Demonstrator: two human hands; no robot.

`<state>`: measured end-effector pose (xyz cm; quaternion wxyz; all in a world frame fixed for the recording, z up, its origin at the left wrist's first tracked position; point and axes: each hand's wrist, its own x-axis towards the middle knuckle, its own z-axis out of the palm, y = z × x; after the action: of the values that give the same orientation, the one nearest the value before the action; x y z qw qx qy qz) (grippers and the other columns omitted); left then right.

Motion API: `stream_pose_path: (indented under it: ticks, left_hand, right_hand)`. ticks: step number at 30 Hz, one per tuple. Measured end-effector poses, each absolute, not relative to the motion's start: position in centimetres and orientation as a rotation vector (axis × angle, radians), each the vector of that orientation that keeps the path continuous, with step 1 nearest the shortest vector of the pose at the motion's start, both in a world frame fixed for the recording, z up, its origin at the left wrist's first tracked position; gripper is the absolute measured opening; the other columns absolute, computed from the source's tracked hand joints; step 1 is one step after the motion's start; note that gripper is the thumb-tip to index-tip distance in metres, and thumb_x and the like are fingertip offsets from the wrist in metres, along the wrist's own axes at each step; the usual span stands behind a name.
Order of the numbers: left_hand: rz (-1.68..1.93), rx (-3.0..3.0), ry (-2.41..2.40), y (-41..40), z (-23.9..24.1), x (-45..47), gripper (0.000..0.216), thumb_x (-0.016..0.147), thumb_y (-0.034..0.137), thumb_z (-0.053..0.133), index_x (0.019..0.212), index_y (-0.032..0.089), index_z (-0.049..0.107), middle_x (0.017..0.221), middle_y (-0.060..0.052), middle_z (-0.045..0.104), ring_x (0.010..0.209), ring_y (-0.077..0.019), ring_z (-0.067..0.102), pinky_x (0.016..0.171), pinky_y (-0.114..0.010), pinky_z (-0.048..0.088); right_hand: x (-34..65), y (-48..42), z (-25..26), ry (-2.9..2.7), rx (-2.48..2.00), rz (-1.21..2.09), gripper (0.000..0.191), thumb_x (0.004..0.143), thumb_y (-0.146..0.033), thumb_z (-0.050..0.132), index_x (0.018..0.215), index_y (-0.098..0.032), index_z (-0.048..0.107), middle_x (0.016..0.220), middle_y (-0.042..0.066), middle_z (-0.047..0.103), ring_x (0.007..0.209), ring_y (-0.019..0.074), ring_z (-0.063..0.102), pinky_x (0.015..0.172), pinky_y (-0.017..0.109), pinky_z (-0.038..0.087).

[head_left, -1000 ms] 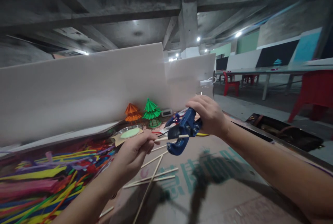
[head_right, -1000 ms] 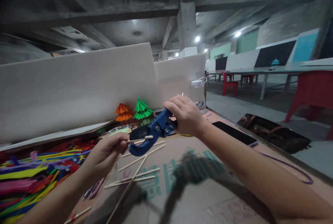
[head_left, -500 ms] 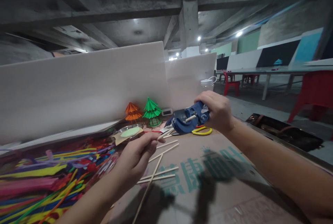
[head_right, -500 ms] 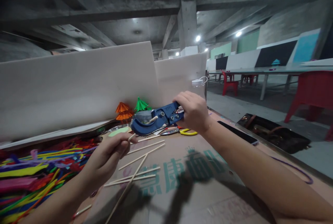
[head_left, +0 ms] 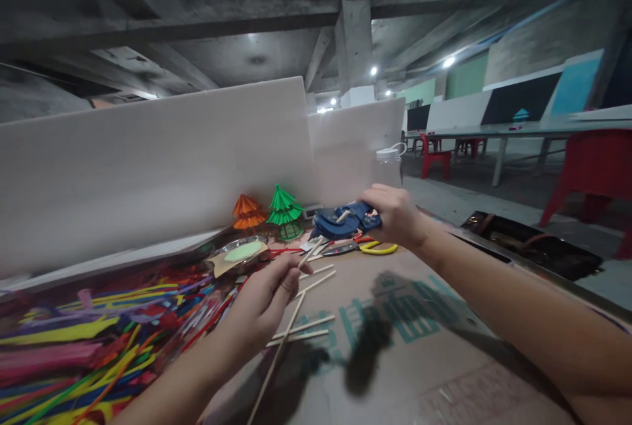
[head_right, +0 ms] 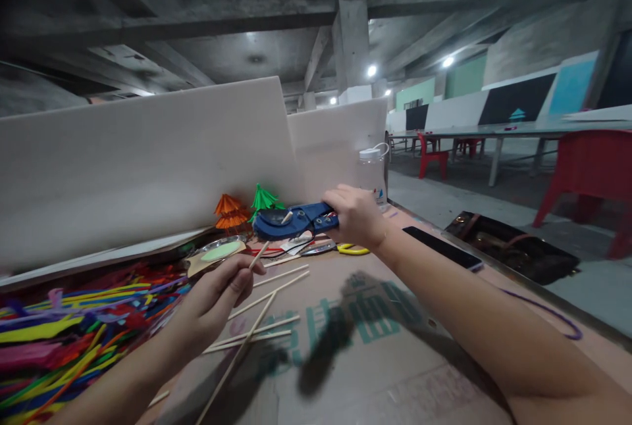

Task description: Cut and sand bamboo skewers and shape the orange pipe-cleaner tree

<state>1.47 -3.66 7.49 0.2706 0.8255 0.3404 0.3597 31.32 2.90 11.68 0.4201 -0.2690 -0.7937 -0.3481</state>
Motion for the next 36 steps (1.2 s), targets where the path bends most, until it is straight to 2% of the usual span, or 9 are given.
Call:
stream_pose_path:
  ticks: [8,10,15,20,25,27,30,36]
  left_hand:
    - [0.982,2.132,0.935,-3.2,7.6,1.9,0.043,0.102,0.055,0.037,0.102,0.018,0.058,0.067,0.005,0.038,0.060,-0.0123,0.036,0.055,-0.024,0.031]
    - [1.014,2.108,0.930,-3.1,7.7,1.9,0.044,0.101,0.057,0.038,0.101,0.017,0.059,0.068,0.004,0.038,0.059,-0.0122,0.035,0.054,-0.024,0.030]
    - [1.095,2.155,0.934,-2.7,7.7,1.5,0.040,0.103,0.050,0.038,0.105,0.017,0.060,0.068,0.004,0.042,0.062,-0.0125,0.039,0.057,-0.024,0.032]
    - [1.091,2.166,0.897,-2.6,7.7,1.3,0.040,0.104,0.050,0.037,0.107,0.017,0.060,0.069,0.003,0.047,0.062,-0.0125,0.042,0.056,-0.024,0.031]
    - [1.151,2.170,0.911,-2.7,8.1,1.2,0.035,0.103,0.047,0.043,0.104,0.017,0.061,0.073,0.001,0.052,0.066,-0.0131,0.045,0.060,-0.025,0.033]
    - [1.222,2.144,0.898,-2.5,8.3,1.0,0.031,0.102,0.045,0.047,0.108,0.018,0.062,0.074,0.001,0.052,0.067,-0.0136,0.046,0.063,-0.025,0.036]
    - [1.302,2.101,0.849,-2.4,8.4,0.7,0.029,0.101,0.041,0.049,0.119,0.020,0.060,0.074,0.002,0.052,0.070,-0.0142,0.048,0.068,-0.025,0.040]
    - [1.342,2.130,0.897,-2.8,8.6,0.0,0.026,0.102,0.039,0.047,0.115,0.022,0.062,0.087,-0.002,0.058,0.079,-0.0153,0.051,0.073,-0.025,0.042]
  right_hand:
    - [31.2,2.9,11.2,-1.995,-0.725,-0.791,0.008,0.077,-0.027,0.059,0.075,-0.020,0.061,0.064,0.004,0.061,0.060,0.0190,0.053,0.059,0.030,0.036]
    - [30.9,2.8,11.7,-1.966,-0.712,-0.766,0.010,0.075,-0.027,0.060,0.081,-0.020,0.062,0.070,0.006,0.063,0.065,0.0211,0.055,0.062,0.031,0.039]
    - [30.7,3.5,11.8,-1.864,-0.705,-0.655,0.030,0.070,-0.022,0.066,0.100,-0.019,0.061,0.091,0.010,0.069,0.083,0.0261,0.062,0.075,0.035,0.047]
    - [31.0,4.5,10.9,-1.727,-0.861,-0.446,0.019,0.084,-0.032,0.063,0.098,-0.019,0.062,0.086,0.007,0.068,0.073,0.0213,0.061,0.067,0.031,0.045]
    - [30.5,3.9,11.5,-1.740,-0.899,-0.302,0.021,0.091,-0.040,0.059,0.097,-0.019,0.061,0.084,0.006,0.068,0.071,0.0199,0.061,0.065,0.030,0.045]
    - [30.2,3.4,11.8,-1.784,-0.835,-0.331,0.022,0.087,-0.034,0.062,0.104,-0.020,0.060,0.092,0.008,0.070,0.078,0.0218,0.064,0.070,0.032,0.048]
    - [29.7,2.5,12.2,-1.879,-0.734,-0.437,0.037,0.077,-0.022,0.066,0.113,-0.020,0.058,0.106,0.011,0.070,0.093,0.0272,0.066,0.081,0.037,0.051]
    - [28.8,1.2,12.3,-1.973,-0.634,-0.610,0.058,0.060,-0.013,0.062,0.117,-0.020,0.054,0.108,0.014,0.067,0.100,0.0325,0.063,0.086,0.044,0.051]
